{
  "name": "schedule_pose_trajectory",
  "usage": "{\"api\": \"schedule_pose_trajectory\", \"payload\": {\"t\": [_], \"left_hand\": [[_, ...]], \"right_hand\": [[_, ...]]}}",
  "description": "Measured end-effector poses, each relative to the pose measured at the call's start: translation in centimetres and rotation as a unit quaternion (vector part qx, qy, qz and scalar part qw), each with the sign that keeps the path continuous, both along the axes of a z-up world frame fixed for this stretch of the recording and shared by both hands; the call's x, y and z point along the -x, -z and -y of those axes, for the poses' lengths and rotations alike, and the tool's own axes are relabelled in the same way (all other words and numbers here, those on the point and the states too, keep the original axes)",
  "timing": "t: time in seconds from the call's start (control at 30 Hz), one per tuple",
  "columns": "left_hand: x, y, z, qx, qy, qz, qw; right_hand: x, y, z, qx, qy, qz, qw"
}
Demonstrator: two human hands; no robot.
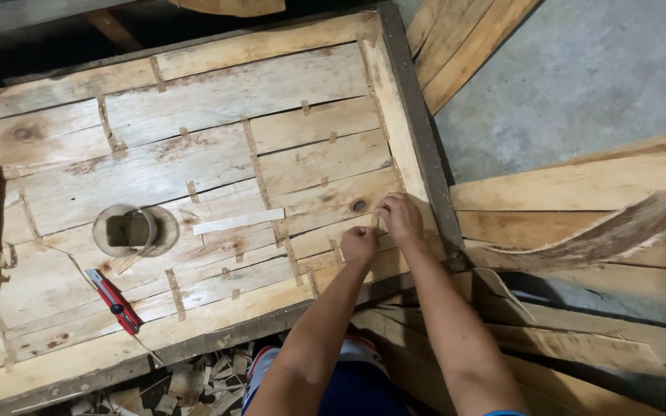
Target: Fill gaps and repair cracks in a wooden surface using wood strips and adhesive.
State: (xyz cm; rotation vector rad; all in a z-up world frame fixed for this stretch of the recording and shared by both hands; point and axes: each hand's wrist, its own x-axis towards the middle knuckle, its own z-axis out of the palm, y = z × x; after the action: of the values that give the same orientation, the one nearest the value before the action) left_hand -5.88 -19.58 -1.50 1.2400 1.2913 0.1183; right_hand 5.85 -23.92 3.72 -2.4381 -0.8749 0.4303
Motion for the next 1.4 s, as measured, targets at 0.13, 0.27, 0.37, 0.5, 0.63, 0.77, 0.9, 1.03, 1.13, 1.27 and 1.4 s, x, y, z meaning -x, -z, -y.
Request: {"api": "schedule_pose_trajectory", "payload": {"t": [0.13, 0.27, 0.37, 0.5, 0.63, 0.77, 0.9, 1.03, 1.13, 1.27, 1.4], "left_hand": [[0.0, 0.5, 0.2, -0.009, 0.009, 0.015, 1.0], [0.4, 0.3, 0.3, -0.027, 0.0, -0.022, 0.999], [1.6, -0.2, 0.3, -0.054, 0.0, -0.024, 0.998], [3.3, 1.5, 0.1, -0.126, -0.052, 0.005, 0.991], [4.1, 1.4, 0.0, -0.119, -0.104, 0.016, 0.987], [4.1, 1.4, 0.1, -0.067, -0.154, 0.044, 0.985], [4.0, 1.3, -0.3, -0.059, -0.148, 0.016, 0.987], [4.2, 1.1, 0.1, -0.048, -0.141, 0.01, 0.989], [4.0, 0.7, -0.4, -0.048, -0.148, 0.005, 0.988], [4.3, 0.7, -0.3, -0.059, -0.141, 0.026, 0.988], [4.4, 0.0, -0.7, -0.062, -0.124, 0.027, 0.99]], "right_hand": [[0.3, -1.0, -0.4, 0.016, 0.011, -0.002, 1.0], [1.4, -3.5, -1.3, 0.014, -0.021, 0.015, 1.0], [2.2, -4.1, -1.6, 0.013, -0.044, 0.023, 0.999], [3.2, -1.2, -2.8, -0.043, -0.059, -0.046, 0.996], [4.0, -0.9, -4.3, -0.058, -0.091, -0.044, 0.993], [4.2, -1.1, -5.1, -0.005, -0.112, -0.018, 0.994], [3.8, 0.1, -5.4, 0.008, -0.119, 0.012, 0.993], [3.2, 0.3, -5.5, 0.012, -0.021, -0.069, 0.997], [2.4, 1.5, -5.7, 0.046, 0.005, -0.152, 0.987], [2.3, 2.6, -4.8, 0.019, -0.022, -0.135, 0.99], [2.7, 1.6, -5.1, -0.026, -0.033, -0.136, 0.99]]}}
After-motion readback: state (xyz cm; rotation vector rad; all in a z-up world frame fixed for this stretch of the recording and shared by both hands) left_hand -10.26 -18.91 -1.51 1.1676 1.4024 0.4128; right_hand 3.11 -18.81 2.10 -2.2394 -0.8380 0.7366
